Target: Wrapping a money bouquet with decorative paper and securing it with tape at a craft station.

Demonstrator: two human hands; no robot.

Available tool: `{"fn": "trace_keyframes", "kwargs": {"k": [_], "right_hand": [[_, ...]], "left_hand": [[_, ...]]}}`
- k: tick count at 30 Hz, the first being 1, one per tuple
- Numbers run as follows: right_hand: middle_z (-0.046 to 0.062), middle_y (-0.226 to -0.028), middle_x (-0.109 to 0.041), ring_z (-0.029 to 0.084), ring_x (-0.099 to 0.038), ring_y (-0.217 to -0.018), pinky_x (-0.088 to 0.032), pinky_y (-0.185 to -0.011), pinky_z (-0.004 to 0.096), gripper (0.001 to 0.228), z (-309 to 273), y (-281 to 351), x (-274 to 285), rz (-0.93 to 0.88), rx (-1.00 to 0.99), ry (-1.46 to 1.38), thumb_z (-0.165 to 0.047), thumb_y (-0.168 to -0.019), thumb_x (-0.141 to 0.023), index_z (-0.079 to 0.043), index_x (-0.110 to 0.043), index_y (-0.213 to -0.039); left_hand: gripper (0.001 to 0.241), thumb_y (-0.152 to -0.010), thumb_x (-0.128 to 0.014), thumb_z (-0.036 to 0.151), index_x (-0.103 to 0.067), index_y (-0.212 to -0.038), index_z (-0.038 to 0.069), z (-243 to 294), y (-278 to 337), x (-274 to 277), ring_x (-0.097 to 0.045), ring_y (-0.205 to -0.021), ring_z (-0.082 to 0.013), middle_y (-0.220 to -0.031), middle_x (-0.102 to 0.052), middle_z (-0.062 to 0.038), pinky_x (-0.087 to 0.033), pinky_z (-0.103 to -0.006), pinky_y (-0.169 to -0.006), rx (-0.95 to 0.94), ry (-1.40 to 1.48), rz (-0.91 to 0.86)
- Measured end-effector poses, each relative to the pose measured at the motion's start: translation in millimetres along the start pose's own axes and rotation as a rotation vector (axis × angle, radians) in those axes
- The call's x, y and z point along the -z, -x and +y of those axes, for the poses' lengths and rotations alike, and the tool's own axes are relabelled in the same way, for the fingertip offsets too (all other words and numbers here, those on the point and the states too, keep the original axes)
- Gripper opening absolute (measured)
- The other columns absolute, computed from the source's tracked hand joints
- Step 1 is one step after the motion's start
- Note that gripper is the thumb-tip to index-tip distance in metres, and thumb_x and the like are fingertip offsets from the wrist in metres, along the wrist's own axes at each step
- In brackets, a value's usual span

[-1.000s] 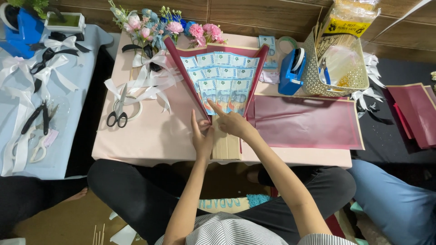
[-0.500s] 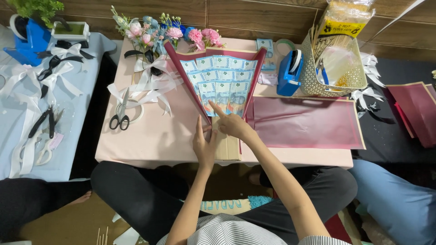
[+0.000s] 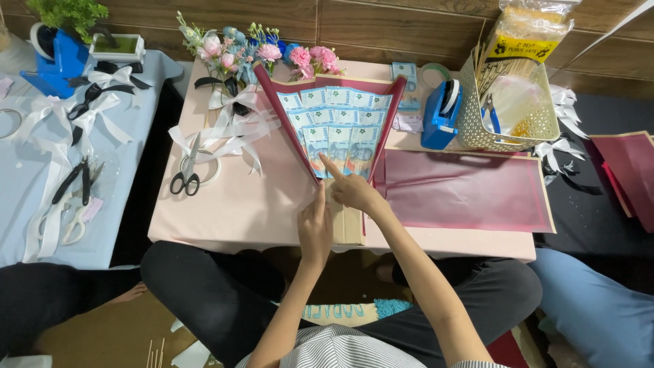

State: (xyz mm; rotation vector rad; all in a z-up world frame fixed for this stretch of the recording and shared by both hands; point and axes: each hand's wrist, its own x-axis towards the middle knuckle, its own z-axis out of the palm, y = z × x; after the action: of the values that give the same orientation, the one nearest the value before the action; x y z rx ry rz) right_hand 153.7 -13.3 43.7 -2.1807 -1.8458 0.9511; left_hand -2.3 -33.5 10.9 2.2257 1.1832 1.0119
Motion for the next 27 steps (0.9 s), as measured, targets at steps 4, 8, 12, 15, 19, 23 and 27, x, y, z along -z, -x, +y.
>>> {"fn": "trace_keyframes", "kwargs": {"k": [4,8,12,15,19,23,27], "right_hand": [[0.013,-0.071,-0.073,0.031,-0.070,-0.061,-0.057,-0.068,0.043,0.094,-6,5,1,0.002,-0.018,0.018,-0.009,-0.096,-0.060,-0.034,-0.002,-0.164],[0.025,-0.088,-0.072,0.046,-0.071,-0.086,-0.055,-0.082,0.053,0.096,-9,25,1,0.148,0.029,-0.062,-0.013,-0.092,-0.066,-0.035,-0.006,-0.164],[0.010,-0.073,-0.071,0.035,-0.069,-0.076,-0.051,-0.081,0.047,0.085,-4,60,4,0.279,0.049,-0.356,-0.020,-0.092,-0.062,-0.037,-0.018,-0.163],[0.009,-0.079,-0.075,0.030,-0.069,-0.079,-0.051,-0.081,0.042,0.076,2,81,-7,0.484,0.029,-0.460,-0.007,-0.091,-0.058,-0.026,-0.031,-0.160],[0.009,-0.098,-0.076,0.029,-0.070,-0.097,-0.054,-0.092,0.045,0.041,26,92,-49,0.765,-0.142,-0.619,-0.022,-0.098,-0.063,-0.020,-0.058,-0.139],[0.009,-0.113,-0.072,0.029,-0.069,-0.104,-0.057,-0.091,0.043,0.043,34,88,-81,0.833,-0.287,-0.678,-0.034,-0.096,-0.069,-0.016,-0.063,-0.135],[0.013,-0.114,-0.074,0.034,-0.070,-0.106,-0.057,-0.092,0.048,0.063,36,84,-94,0.739,-0.407,-0.759,-0.042,-0.090,-0.075,-0.013,-0.053,-0.142]], "left_hand": [[0.059,-0.097,-0.059,0.004,-0.045,-0.153,0.017,-17,-8,3,-0.073,-0.096,-0.0182,-0.103,-0.076,-0.009,-0.053,-0.0288,-0.079,-0.163,-0.170,0.028],[0.059,-0.096,-0.062,0.005,-0.047,-0.151,0.017,-23,-8,16,-0.074,-0.091,-0.0159,-0.098,-0.076,-0.008,-0.054,-0.0262,-0.075,-0.284,-0.181,-0.006],[0.055,-0.095,-0.065,0.009,-0.052,-0.147,0.017,-30,6,15,-0.075,-0.088,-0.0155,-0.095,-0.076,-0.007,-0.057,-0.0261,-0.072,-0.295,-0.187,-0.017],[0.055,-0.095,-0.065,0.016,-0.052,-0.148,0.022,-45,8,3,-0.072,-0.099,-0.0137,-0.103,-0.075,-0.004,-0.055,-0.0250,-0.077,-0.316,-0.232,-0.007],[0.047,-0.099,-0.060,0.022,-0.054,-0.146,0.020,-44,4,8,-0.070,-0.107,-0.0172,-0.106,-0.075,-0.006,-0.054,-0.0292,-0.079,-0.393,-0.246,-0.042],[0.047,-0.100,-0.059,0.031,-0.054,-0.146,0.022,-56,6,-7,-0.062,-0.118,-0.0187,-0.118,-0.068,-0.003,-0.052,-0.0321,-0.087,-0.336,-0.181,-0.187],[0.064,-0.098,-0.062,0.024,-0.037,-0.157,0.022,-26,-2,30,-0.049,-0.132,-0.0346,-0.134,-0.051,-0.014,-0.048,-0.0459,-0.103,0.028,0.304,-0.335]]}}
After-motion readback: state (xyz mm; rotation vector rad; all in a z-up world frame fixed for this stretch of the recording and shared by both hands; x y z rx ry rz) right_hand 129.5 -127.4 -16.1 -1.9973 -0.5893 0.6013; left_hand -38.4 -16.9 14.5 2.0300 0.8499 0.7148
